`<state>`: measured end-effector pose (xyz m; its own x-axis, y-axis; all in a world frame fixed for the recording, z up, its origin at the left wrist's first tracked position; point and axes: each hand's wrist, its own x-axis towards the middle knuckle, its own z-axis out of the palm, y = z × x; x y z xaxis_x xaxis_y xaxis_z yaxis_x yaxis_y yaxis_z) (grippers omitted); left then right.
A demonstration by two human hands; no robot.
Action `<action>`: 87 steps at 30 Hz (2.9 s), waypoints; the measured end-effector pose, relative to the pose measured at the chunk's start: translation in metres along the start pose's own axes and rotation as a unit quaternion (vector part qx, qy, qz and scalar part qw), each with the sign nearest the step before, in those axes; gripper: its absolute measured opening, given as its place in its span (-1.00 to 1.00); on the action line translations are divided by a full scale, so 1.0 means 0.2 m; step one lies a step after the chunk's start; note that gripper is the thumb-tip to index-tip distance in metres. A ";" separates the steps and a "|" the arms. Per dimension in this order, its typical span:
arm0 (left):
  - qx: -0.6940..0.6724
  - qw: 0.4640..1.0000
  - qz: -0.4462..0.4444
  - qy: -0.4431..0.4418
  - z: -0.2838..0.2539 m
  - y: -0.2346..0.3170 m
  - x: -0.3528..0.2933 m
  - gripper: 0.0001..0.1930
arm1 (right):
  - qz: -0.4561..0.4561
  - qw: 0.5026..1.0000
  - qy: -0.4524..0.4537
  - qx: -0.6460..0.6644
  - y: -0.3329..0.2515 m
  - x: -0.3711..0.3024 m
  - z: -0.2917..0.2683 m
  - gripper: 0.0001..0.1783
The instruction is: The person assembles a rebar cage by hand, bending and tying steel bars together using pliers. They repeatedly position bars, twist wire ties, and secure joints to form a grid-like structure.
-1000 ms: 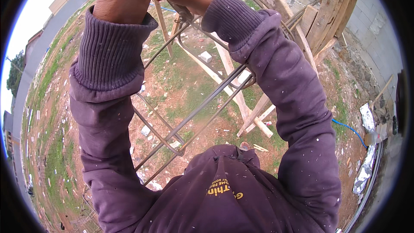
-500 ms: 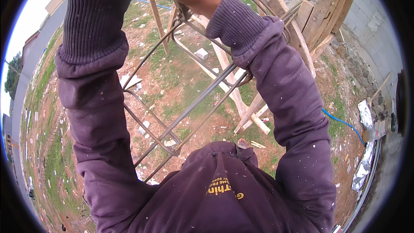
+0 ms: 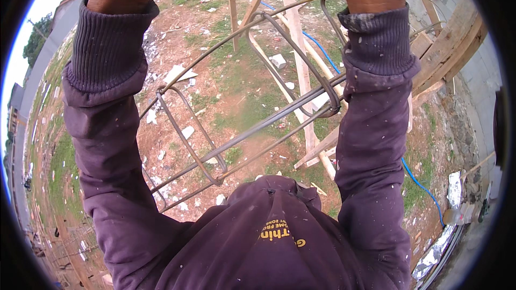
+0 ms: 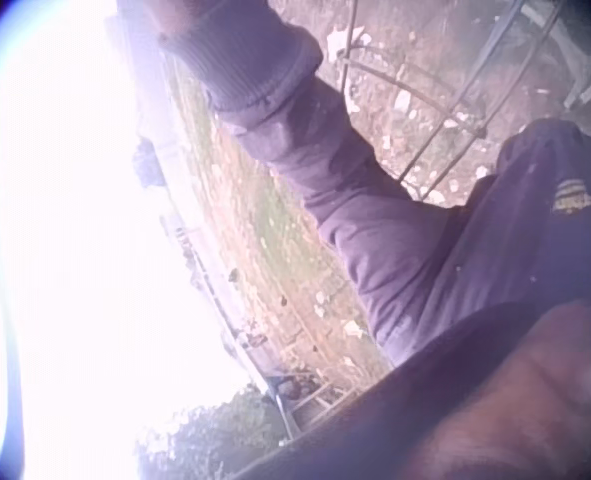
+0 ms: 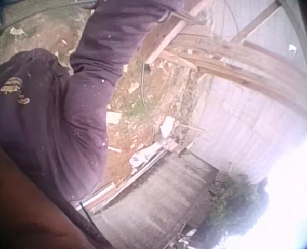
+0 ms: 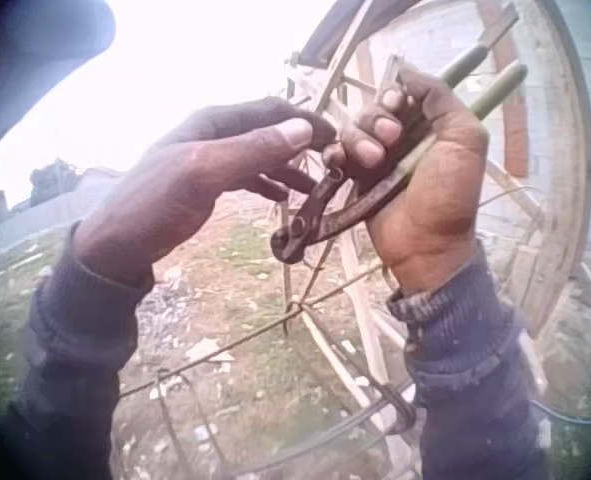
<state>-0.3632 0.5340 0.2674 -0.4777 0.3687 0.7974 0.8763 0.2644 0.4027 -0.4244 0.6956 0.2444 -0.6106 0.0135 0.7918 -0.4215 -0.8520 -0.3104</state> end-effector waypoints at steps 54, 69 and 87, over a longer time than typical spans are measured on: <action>0.002 0.728 -0.572 0.378 1.23 0.52 -2.04 -0.77 | 0.801 0.382 -0.221 -0.403 -0.53 -2.40 -1.22 -0.56; -0.096 0.800 -0.579 0.123 1.59 0.24 -1.90 -0.82 | 0.530 0.659 0.362 -0.391 -1.80 -2.12 -1.36 -0.41; -0.068 0.795 -0.568 0.203 1.70 0.28 -2.01 -0.82 | 0.554 0.091 -0.353 -0.748 -1.69 -0.40 -1.56 -0.61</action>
<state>-0.1438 0.7028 -0.1838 -0.9300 -0.3644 -0.0474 -0.0941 0.1115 0.9893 -0.4418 1.1465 0.1216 -0.8618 -0.1328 -0.4896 -0.3044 0.9074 0.2897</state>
